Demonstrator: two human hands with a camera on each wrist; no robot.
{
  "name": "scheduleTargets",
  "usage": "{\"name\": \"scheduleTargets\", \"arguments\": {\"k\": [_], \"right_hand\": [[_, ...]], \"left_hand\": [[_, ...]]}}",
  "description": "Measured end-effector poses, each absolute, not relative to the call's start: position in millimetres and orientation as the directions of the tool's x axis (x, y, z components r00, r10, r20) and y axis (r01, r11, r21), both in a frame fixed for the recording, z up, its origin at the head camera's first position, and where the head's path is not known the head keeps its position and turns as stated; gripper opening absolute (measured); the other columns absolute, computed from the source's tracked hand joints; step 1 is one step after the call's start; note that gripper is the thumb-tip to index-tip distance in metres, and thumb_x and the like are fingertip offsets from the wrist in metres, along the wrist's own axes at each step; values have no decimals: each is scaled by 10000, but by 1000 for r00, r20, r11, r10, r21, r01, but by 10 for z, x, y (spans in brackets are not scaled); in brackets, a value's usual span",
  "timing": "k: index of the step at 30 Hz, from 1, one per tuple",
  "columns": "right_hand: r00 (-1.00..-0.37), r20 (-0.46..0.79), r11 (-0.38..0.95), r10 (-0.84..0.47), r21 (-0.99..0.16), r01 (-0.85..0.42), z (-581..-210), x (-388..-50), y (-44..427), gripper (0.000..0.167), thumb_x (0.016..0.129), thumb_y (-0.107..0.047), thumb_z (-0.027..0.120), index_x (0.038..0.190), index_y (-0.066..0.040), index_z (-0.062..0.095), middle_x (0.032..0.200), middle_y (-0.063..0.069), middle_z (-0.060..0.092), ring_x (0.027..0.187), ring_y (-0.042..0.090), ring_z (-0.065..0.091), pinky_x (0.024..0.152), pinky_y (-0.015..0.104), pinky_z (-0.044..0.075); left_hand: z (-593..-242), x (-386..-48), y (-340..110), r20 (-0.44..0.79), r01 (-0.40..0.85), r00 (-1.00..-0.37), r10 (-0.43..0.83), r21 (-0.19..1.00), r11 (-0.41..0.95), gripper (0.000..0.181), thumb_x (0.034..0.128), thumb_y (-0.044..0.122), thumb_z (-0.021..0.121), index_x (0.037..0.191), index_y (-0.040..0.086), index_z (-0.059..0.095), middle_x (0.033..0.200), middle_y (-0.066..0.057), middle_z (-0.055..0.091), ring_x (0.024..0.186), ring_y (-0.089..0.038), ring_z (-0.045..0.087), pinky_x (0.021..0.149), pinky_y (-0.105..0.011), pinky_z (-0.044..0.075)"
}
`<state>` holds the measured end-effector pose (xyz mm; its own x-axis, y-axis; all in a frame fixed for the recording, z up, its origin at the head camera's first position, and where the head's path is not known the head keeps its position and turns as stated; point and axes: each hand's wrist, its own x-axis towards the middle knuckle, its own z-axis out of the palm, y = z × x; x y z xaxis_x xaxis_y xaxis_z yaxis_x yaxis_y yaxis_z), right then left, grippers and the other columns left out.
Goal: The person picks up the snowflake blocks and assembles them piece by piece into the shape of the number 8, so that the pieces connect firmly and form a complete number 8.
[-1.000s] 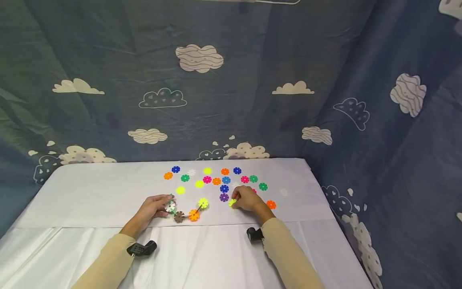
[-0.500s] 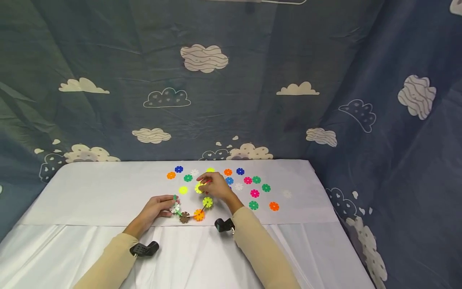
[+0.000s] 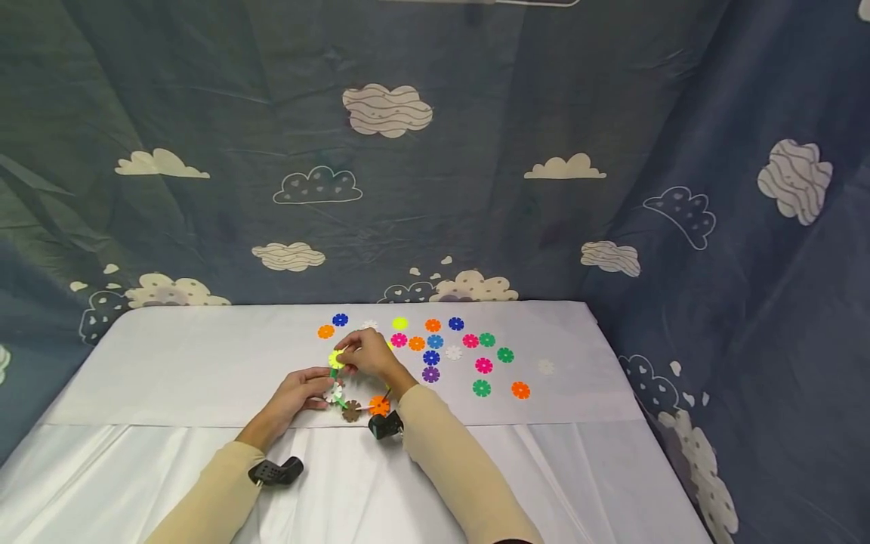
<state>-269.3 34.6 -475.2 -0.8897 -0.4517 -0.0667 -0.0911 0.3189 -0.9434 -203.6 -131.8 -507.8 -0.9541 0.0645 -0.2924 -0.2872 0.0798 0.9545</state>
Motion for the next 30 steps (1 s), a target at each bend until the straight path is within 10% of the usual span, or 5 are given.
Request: {"name": "scheduleTargets", "arguments": {"k": [30], "right_hand": [[-888, -33, 316, -458, -940, -128, -4795, -2625, 311, 146, 860, 76, 654, 998, 79, 700, 802, 131, 689, 566, 128, 601, 580, 283, 563]], "left_hand": [[-5171, -1990, -1244, -187, -188, -982, -20, 973, 132, 340, 855, -66, 653, 1181, -134, 588, 1081, -228, 660, 794, -116, 636, 588, -232, 555]]}}
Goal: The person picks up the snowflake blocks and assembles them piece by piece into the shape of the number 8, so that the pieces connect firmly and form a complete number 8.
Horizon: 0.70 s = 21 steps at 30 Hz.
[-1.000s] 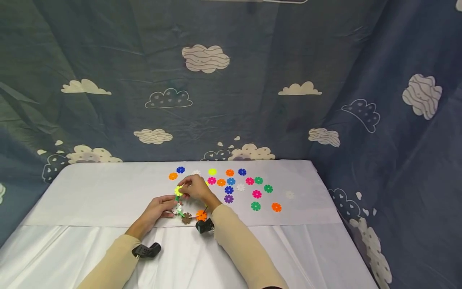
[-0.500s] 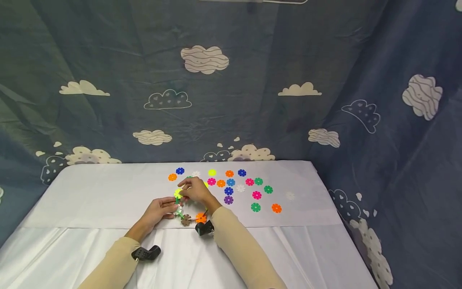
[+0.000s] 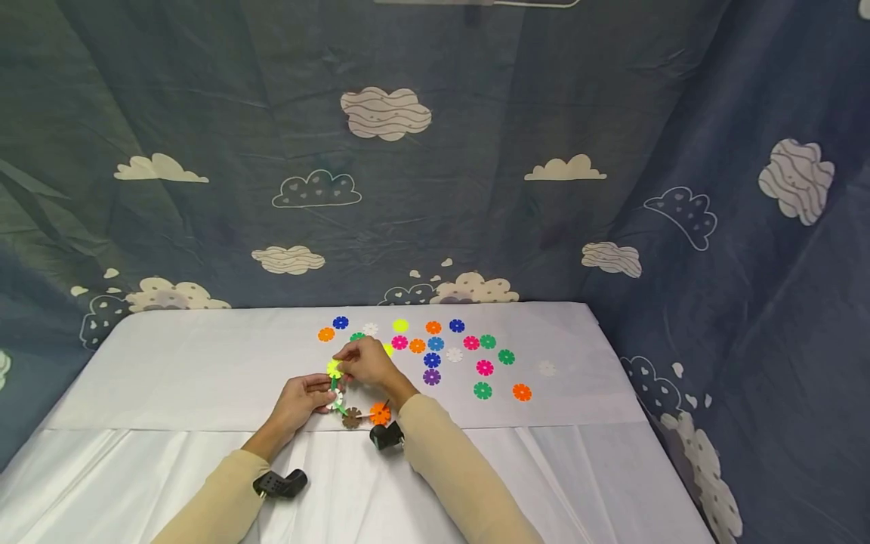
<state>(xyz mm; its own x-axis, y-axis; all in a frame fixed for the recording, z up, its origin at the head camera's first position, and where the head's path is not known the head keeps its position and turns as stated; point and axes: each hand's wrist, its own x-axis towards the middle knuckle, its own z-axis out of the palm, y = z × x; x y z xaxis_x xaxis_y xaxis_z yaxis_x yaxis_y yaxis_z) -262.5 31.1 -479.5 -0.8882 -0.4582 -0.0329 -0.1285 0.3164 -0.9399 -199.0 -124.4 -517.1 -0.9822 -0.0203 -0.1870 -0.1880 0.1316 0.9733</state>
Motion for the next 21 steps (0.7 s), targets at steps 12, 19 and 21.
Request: {"name": "scheduleTargets", "arguments": {"k": [12, 19, 21], "right_hand": [[-879, -20, 311, -477, -939, -148, -4856, -2581, 359, 164, 890, 41, 634, 1035, 54, 711, 834, 116, 703, 610, 148, 633, 616, 282, 572], [-860, -46, 334, -509, -931, -148, -4826, -2556, 378, 163, 894, 20, 640, 1030, 21, 729, 869, 94, 705, 601, 119, 592, 592, 280, 546], [-852, -55, 363, -520, -918, -163, -4809, -2543, 398, 163, 896, -5, 647, 1034, 0, 734, 902, 84, 708, 615, 120, 591, 591, 270, 536]], "left_hand": [[-5167, -2030, -1311, -228, -217, -970, 79, 968, 130, 403, 874, -26, 666, 1230, -141, 517, 1042, -174, 668, 792, -108, 639, 651, -262, 573], [-5128, -2044, -1373, -243, -240, -968, 68, 969, 59, 298, 944, 105, 619, 1160, -93, 563, 969, -106, 692, 828, -146, 659, 738, -311, 586], [-5132, -2042, -1365, -247, -245, -968, 42, 969, 42, 255, 960, 117, 596, 1105, -92, 579, 932, -111, 699, 820, -159, 665, 733, -305, 587]]}}
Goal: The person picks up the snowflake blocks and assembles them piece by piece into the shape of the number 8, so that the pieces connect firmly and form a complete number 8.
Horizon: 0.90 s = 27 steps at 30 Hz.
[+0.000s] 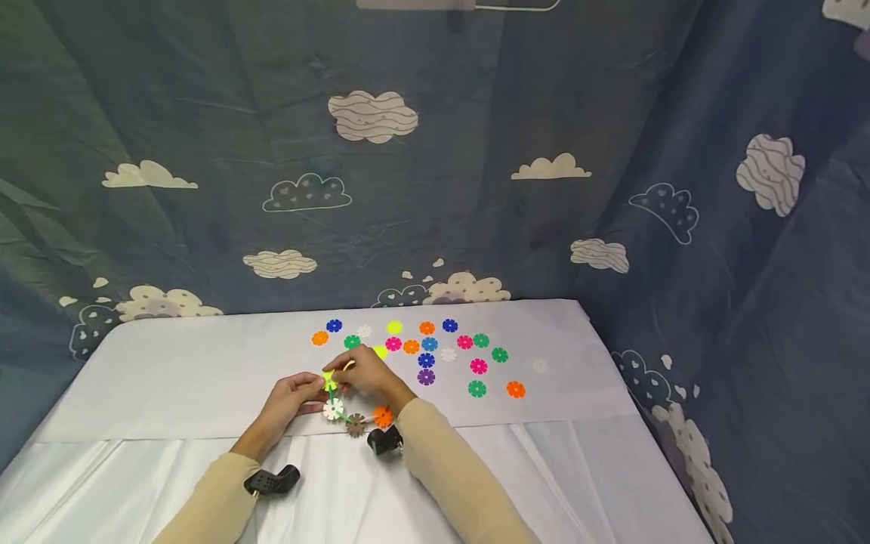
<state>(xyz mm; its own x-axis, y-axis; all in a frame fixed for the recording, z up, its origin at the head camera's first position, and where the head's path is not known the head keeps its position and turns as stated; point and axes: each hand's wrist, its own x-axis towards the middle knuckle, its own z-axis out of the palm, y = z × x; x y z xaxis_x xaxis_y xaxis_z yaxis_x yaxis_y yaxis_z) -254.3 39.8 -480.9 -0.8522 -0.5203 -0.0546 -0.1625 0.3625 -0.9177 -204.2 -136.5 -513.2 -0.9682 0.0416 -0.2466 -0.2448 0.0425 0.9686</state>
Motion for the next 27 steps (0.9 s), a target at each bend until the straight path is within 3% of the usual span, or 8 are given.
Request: {"name": "scheduleTargets", "arguments": {"k": [4, 8, 16, 27], "right_hand": [[-862, -73, 414, -502, -895, -165, -4761, -2579, 593, 174, 905, -81, 665, 1059, -37, 731, 927, 41, 687, 645, 135, 593, 617, 260, 540], [-903, -76, 460, -423, -877, -141, -4762, -2649, 975, 174, 896, -84, 676, 1051, -15, 717, 849, 38, 629, 623, 150, 567, 589, 240, 523], [-965, -156, 676, -210, -737, -28, -4864, -2627, 1634, 107, 807, -100, 778, 903, -77, 738, 785, 33, 603, 684, 167, 514, 561, 228, 452], [-971, -196, 789, -138, -615, 12, -4964, -2598, 1752, 199, 738, -155, 845, 833, -114, 674, 756, 31, 569, 731, 179, 508, 642, 249, 468]], "left_hand": [[-5138, -2054, -1326, -268, -267, -963, 7, 961, 65, 184, 958, 97, 585, 1031, -71, 604, 912, -102, 703, 821, -154, 663, 734, -279, 583], [-5119, -2060, -1312, -283, -283, -959, -6, 955, 91, 194, 956, 93, 575, 1055, -73, 594, 933, -112, 694, 814, -142, 654, 735, -269, 580], [-5081, -2049, -1333, -303, -299, -953, 15, 947, 115, 220, 955, 78, 571, 1095, -92, 573, 924, -109, 692, 784, -128, 655, 732, -257, 577], [-5081, -2059, -1316, -325, -321, -946, 7, 937, 136, 208, 955, 83, 564, 1088, -76, 576, 932, -108, 689, 776, -109, 643, 712, -227, 570]]}}
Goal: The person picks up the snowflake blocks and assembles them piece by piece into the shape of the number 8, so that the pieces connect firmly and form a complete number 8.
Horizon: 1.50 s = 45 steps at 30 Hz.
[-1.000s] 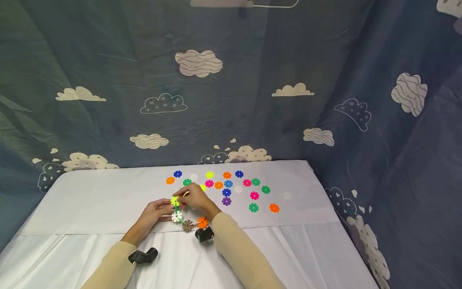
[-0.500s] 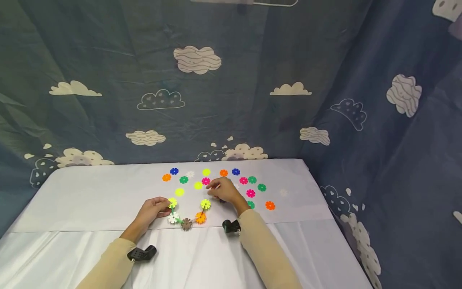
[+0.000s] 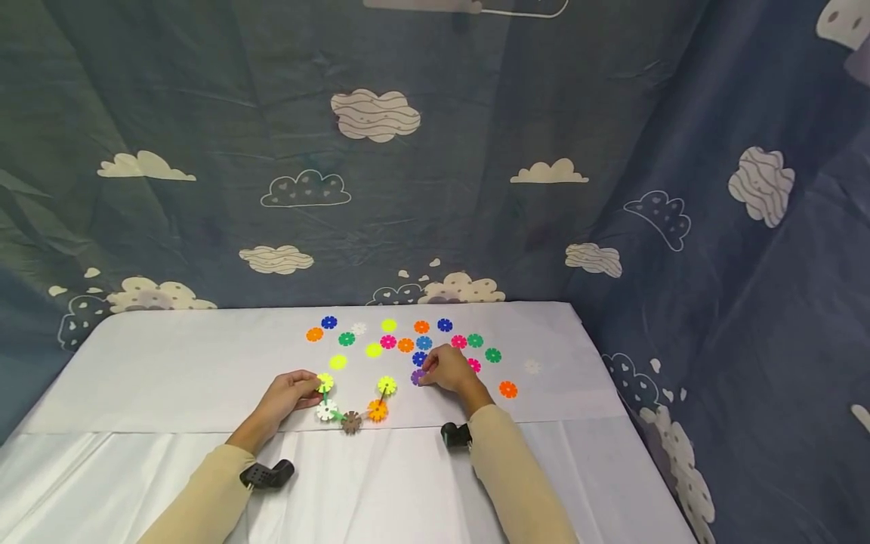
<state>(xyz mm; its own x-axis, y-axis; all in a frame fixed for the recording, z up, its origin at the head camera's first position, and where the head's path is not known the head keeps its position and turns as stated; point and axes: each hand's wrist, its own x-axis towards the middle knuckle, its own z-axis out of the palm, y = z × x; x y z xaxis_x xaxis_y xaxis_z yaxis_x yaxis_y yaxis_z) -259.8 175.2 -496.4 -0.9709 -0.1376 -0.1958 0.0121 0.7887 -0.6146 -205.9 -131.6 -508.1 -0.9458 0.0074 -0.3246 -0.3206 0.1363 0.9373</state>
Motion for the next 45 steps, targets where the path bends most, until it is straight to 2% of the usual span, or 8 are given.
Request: {"name": "scheduleTargets", "arguments": {"k": [4, 9, 13, 17, 22, 27, 42, 45], "right_hand": [[-969, -190, 737, -160, -676, 11, -4951, -2594, 1726, 201, 752, -93, 825, 826, -93, 638, 753, 39, 573, 706, 178, 527, 630, 237, 487], [-966, -167, 508, -198, -860, 44, -4928, -2602, 1649, 121, 808, -6, 751, 895, -23, 668, 755, 77, 612, 605, 182, 585, 542, 246, 519], [-964, -96, 385, -247, -923, -7, -4861, -2616, 1441, 129, 825, -13, 736, 947, 11, 702, 810, 94, 652, 625, 174, 608, 568, 256, 543], [-939, -66, 341, -338, -938, -57, -4785, -2629, 1145, 95, 836, -4, 722, 913, 34, 683, 848, 109, 667, 671, 172, 631, 620, 273, 564], [-896, -87, 365, -436, -927, -87, -4786, -2652, 798, 36, 834, 35, 709, 855, 25, 681, 842, 113, 691, 687, 217, 653, 668, 315, 586], [-867, -61, 392, -495, -906, -160, -4828, -2683, 621, 46, 826, 48, 710, 824, 7, 691, 856, 121, 703, 680, 179, 648, 674, 288, 582], [-840, -17, 412, -543, -877, -248, -4872, -2736, 545, 47, 805, 61, 718, 823, 19, 727, 837, 126, 719, 674, 121, 639, 660, 250, 573], [-846, -38, 416, -532, -882, -222, -4868, -2726, 528, 53, 806, 70, 712, 807, 19, 730, 814, 124, 720, 656, 124, 642, 645, 251, 575]], "left_hand": [[-5106, -2075, -1333, -327, -324, -945, 0, 937, 130, 203, 951, 88, 573, 1078, -70, 583, 921, -102, 690, 770, -108, 644, 703, -226, 570], [-5141, -2098, -1355, -329, -327, -944, 2, 938, 117, 210, 948, 93, 579, 1079, -71, 588, 919, -98, 694, 778, -114, 650, 712, -235, 572], [-5168, -2109, -1366, -320, -319, -947, -6, 942, 104, 197, 943, 86, 587, 1064, -70, 602, 915, -93, 699, 774, -114, 653, 706, -231, 573], [-5189, -2113, -1361, -309, -309, -951, -9, 947, 90, 200, 946, 76, 592, 1070, -82, 607, 899, -93, 699, 765, -113, 654, 698, -227, 572], [-5201, -2100, -1334, -315, -317, -949, -28, 944, 98, 204, 948, 75, 599, 1077, -81, 625, 929, -104, 690, 776, -115, 655, 716, -242, 575], [-5199, -2083, -1317, -316, -317, -948, -27, 944, 94, 192, 940, 54, 603, 1068, -87, 627, 904, -109, 691, 764, -119, 663, 709, -243, 577], [-5183, -2090, -1260, -292, -294, -956, -35, 953, 73, 159, 917, 23, 622, 1019, -99, 621, 803, -99, 705, 658, -111, 655, 612, -217, 568], [-5181, -2078, -1235, -296, -300, -954, -52, 950, 83, 151, 908, 15, 633, 1009, -97, 623, 772, -87, 697, 638, -110, 650, 592, -210, 562]]}}
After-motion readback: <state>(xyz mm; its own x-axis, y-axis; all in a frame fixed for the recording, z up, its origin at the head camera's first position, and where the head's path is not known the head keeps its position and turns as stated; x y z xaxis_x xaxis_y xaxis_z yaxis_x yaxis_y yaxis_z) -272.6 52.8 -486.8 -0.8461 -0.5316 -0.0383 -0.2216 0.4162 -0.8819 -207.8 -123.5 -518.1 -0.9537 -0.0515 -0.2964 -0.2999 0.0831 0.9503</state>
